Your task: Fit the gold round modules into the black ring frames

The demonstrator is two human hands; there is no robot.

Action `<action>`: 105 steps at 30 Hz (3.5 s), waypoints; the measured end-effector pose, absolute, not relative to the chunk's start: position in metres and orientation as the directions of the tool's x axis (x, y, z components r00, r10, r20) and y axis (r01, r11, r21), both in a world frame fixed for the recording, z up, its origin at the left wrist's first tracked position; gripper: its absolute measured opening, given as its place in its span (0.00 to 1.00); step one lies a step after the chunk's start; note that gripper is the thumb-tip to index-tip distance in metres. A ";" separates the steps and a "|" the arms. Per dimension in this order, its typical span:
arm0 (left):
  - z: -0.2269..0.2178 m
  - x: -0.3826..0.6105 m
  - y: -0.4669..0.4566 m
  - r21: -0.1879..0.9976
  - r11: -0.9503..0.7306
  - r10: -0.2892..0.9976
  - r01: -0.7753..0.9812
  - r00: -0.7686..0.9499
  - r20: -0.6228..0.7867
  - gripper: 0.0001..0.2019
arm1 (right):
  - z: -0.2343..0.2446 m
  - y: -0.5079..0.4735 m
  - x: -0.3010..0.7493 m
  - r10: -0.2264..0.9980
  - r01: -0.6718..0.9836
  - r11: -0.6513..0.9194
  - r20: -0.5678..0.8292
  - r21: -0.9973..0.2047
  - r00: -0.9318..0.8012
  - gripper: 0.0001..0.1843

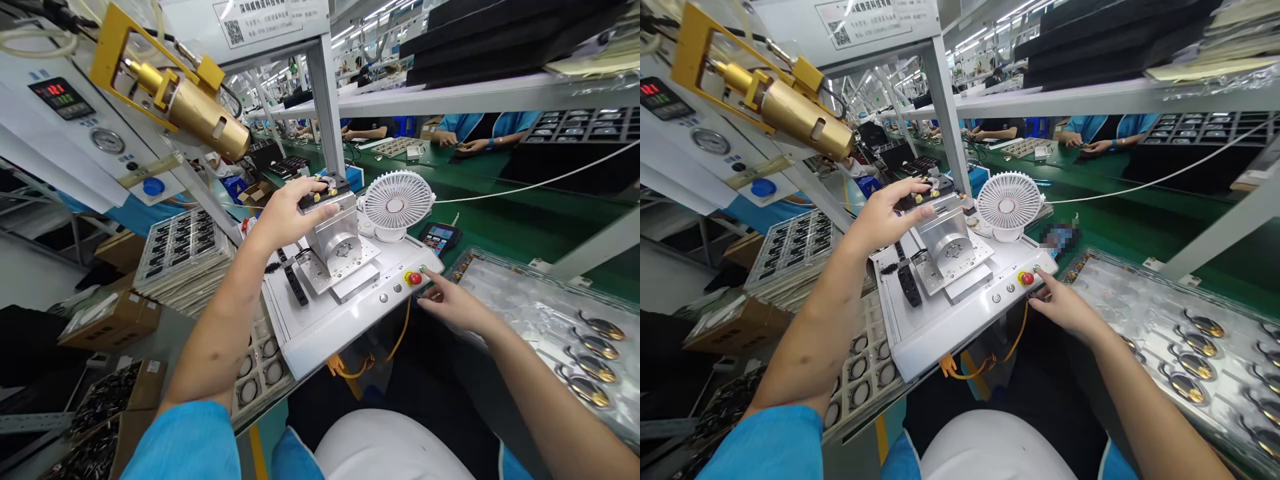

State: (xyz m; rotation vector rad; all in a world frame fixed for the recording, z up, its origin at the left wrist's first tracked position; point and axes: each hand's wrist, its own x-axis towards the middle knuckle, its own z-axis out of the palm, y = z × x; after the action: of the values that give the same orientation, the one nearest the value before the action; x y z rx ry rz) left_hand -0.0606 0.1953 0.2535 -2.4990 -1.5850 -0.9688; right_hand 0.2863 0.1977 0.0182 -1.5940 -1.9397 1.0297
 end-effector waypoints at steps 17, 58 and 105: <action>-0.012 0.008 0.003 0.990 0.105 0.994 -0.098 0.031 -0.103 0.18 | 0.008 0.142 0.270 0.933 0.309 0.151 0.032 -0.939 -0.357 0.38; 0.001 0.032 0.013 0.822 0.342 0.926 -0.455 0.310 -0.213 0.35 | 0.027 0.090 0.298 0.864 0.615 0.498 0.414 -0.611 -0.288 0.09; 0.003 0.014 -0.006 0.943 -0.197 0.971 0.270 0.186 0.150 0.51 | 0.016 0.076 0.176 0.904 -0.152 -0.169 -0.091 -0.974 -0.418 0.27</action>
State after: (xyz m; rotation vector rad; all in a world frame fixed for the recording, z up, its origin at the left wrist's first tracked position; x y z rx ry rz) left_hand 0.0143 -0.0063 0.0027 -2.8498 -2.1035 -1.8553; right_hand 0.1764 0.0756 0.0161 -0.9342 -1.2938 1.6996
